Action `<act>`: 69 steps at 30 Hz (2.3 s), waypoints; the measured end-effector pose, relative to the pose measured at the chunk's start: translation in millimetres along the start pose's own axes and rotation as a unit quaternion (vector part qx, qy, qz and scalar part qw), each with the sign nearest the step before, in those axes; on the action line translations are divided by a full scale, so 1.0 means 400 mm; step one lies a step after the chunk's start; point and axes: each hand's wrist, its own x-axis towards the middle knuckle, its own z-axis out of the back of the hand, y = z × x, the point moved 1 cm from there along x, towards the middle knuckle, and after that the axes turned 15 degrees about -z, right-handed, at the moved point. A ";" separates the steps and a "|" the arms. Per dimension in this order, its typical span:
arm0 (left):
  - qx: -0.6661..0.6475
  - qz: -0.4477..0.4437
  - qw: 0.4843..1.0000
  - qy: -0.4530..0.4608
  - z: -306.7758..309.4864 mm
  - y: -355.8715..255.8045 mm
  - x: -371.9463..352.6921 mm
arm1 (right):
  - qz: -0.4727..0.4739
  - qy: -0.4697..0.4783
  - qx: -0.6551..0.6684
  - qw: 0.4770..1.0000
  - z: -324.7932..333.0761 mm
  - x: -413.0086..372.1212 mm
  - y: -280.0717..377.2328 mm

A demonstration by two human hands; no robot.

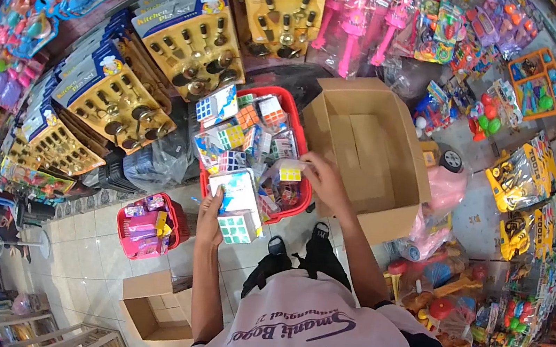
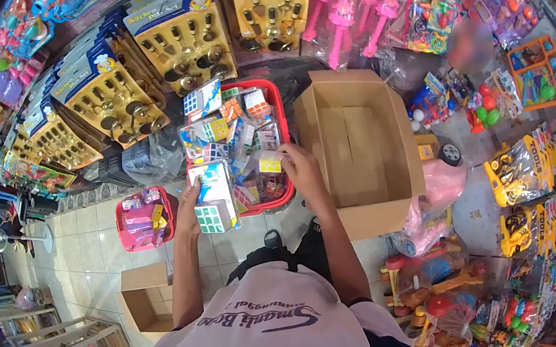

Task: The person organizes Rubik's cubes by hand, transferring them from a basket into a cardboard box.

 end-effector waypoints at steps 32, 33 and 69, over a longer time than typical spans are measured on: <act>0.037 0.021 0.993 -0.112 -0.450 0.516 0.031 | -0.338 0.112 -0.113 0.927 0.154 0.000 -1.093; 0.042 0.028 0.992 -0.112 -0.456 0.527 0.038 | -0.303 0.113 -0.199 0.925 0.161 -0.007 -1.084; -0.105 0.123 0.984 -0.074 -0.415 0.840 0.190 | -0.380 0.223 -0.194 0.877 0.530 -0.002 -0.875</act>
